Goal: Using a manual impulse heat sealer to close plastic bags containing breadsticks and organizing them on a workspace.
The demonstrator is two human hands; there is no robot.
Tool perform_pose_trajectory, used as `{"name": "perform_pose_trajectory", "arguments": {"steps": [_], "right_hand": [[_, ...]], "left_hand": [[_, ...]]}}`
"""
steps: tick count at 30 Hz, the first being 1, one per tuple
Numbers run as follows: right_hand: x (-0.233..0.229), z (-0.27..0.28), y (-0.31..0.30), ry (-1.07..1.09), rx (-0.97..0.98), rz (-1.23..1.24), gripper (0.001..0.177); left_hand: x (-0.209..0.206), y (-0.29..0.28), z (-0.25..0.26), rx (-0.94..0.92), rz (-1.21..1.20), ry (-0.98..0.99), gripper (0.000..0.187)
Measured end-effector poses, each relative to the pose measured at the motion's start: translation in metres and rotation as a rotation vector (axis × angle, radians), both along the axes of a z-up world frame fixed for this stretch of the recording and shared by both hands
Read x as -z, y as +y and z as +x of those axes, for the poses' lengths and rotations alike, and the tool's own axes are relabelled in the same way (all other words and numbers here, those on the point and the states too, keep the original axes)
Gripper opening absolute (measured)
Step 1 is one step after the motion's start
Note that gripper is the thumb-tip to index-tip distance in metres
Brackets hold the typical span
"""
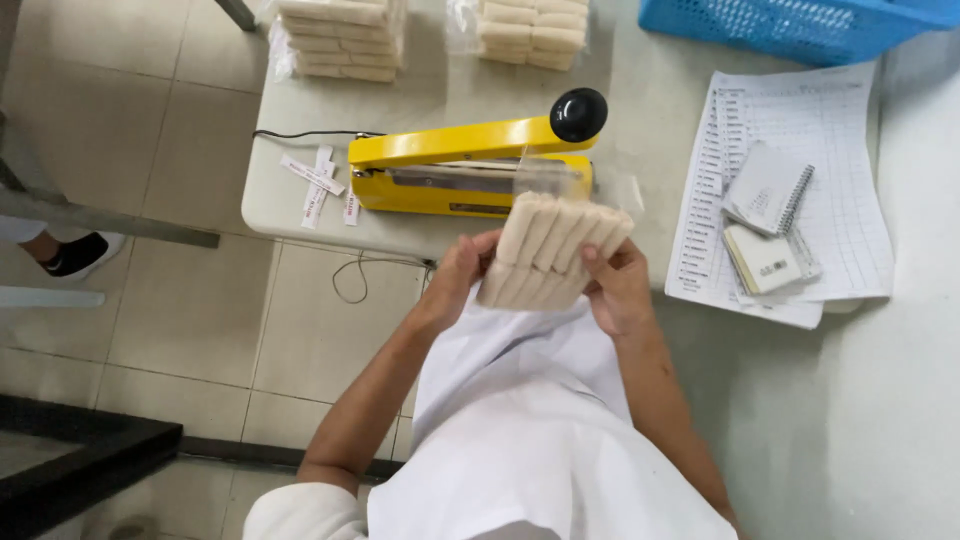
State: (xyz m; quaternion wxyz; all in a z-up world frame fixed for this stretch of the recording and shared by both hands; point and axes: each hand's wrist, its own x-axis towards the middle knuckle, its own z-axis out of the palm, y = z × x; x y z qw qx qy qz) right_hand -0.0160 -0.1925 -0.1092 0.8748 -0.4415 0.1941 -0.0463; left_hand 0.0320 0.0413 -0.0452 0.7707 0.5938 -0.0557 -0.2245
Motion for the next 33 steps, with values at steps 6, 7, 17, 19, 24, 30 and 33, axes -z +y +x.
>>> {"name": "perform_pose_trajectory", "arguments": {"steps": [6,7,17,19,24,30,33], "right_hand": [[-0.008,0.022,-0.02,-0.352,-0.215,-0.451,0.04],[-0.012,0.025,-0.018,-0.313,-0.226,-0.474,0.041],[-0.048,0.04,-0.001,-0.383,-0.107,-0.826,0.018],[-0.057,0.04,0.005,-0.39,-0.081,-0.78,0.016],[-0.056,0.042,0.012,-0.484,-0.015,-0.703,0.017],[-0.046,0.041,0.013,-0.486,0.002,-0.684,0.016],[-0.055,0.04,0.017,-0.479,-0.002,-0.683,0.019]], "left_hand": [[-0.004,0.003,0.033,-0.073,0.166,-0.541,0.055],[0.011,0.003,0.035,-0.076,0.159,-0.55,0.051],[0.015,0.065,0.052,-0.291,0.43,-0.837,0.052],[0.035,0.139,0.085,-0.443,0.7,-0.909,0.031],[0.073,0.233,0.129,-0.544,1.58,-0.918,0.005],[0.11,0.191,0.145,-0.621,1.469,-0.026,0.057],[0.131,0.184,0.15,-0.813,1.384,0.013,0.042]]}}
